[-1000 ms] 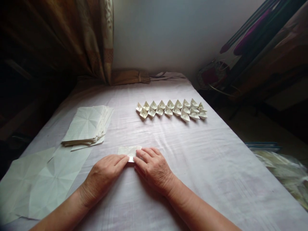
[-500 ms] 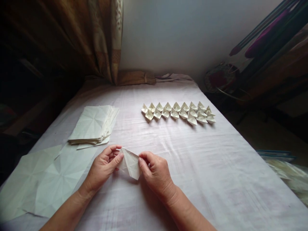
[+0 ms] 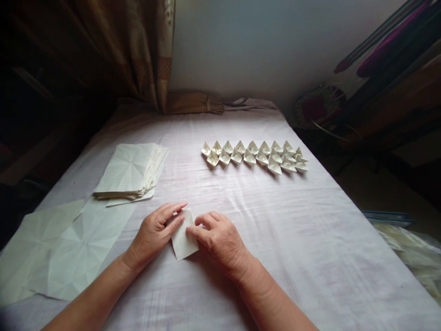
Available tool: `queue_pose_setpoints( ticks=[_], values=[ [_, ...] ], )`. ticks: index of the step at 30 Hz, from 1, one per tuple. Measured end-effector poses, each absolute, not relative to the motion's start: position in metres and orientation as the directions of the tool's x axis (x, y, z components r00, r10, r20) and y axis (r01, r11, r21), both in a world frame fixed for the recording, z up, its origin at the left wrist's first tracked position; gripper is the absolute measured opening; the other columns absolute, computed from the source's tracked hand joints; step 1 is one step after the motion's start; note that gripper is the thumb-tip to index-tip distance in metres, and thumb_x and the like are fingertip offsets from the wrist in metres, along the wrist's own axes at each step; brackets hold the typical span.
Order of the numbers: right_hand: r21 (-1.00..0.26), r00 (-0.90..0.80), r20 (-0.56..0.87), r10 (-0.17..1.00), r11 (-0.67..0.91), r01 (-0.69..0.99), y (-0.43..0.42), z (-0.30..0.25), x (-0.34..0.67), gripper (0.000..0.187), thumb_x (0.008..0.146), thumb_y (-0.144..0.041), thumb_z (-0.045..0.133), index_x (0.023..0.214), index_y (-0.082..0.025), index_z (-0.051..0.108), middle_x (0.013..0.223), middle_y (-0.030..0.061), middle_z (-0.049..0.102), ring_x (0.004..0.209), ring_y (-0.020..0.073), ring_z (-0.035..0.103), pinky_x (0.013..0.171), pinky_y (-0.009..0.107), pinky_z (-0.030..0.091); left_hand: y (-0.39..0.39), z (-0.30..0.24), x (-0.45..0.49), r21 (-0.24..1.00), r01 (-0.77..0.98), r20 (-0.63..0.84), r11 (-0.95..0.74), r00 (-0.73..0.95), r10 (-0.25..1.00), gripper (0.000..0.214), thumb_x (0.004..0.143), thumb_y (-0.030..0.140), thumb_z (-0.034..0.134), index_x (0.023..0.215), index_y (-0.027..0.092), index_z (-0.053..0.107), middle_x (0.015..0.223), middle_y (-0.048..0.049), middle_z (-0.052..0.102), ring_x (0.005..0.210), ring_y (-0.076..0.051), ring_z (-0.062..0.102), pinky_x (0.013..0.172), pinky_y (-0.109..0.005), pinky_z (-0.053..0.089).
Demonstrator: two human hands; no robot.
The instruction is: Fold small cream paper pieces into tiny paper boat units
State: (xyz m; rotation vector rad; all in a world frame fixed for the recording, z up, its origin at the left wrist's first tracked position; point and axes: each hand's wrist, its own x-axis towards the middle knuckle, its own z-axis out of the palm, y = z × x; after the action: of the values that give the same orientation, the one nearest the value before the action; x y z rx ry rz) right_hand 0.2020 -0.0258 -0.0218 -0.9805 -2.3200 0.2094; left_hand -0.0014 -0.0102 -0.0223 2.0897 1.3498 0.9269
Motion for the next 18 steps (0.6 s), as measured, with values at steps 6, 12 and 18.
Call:
queue_pose_setpoints(
  ticks=[6,12,18],
  values=[
    [-0.297,-0.486,0.427,0.762,0.626,0.721,-0.027,-0.024,0.206,0.022,0.085,-0.013,0.062,0.099,-0.027,0.072,0.102,0.0063,0.066,0.088,0.0196,0.057,0.074,0.031,0.047,-0.018,-0.014,-0.007,0.513,0.618,0.402,-0.596,0.441,0.802,0.020,0.095,0.026,0.053,0.106,0.021,0.068,0.113,-0.0081,0.069,0.106,-0.020,0.063,0.096,-0.038,0.049],
    [-0.365,-0.460,0.412,0.787,0.605,0.708,-0.029,-0.027,0.208,0.020,0.084,-0.019,0.064,0.100,-0.026,0.072,0.103,0.0063,0.067,0.091,0.0210,0.058,0.077,0.033,0.047,-0.032,-0.003,-0.009,0.441,0.594,0.317,-0.673,0.599,0.736,0.039,0.083,0.053,0.067,0.106,0.022,0.068,0.104,-0.0054,0.073,0.100,-0.023,0.064,0.089,-0.037,0.047],
    [-0.451,-0.450,0.380,0.808,0.587,0.673,-0.027,-0.029,0.211,0.026,0.082,-0.014,0.063,0.101,-0.028,0.073,0.107,0.0047,0.068,0.096,0.0219,0.058,0.083,0.036,0.045,-0.036,-0.002,-0.009,0.376,0.654,0.341,-0.657,0.561,0.754,0.013,0.089,0.023,0.059,0.096,0.023,0.069,0.092,-0.0015,0.073,0.087,-0.019,0.063,0.082,-0.034,0.044]
  ],
)
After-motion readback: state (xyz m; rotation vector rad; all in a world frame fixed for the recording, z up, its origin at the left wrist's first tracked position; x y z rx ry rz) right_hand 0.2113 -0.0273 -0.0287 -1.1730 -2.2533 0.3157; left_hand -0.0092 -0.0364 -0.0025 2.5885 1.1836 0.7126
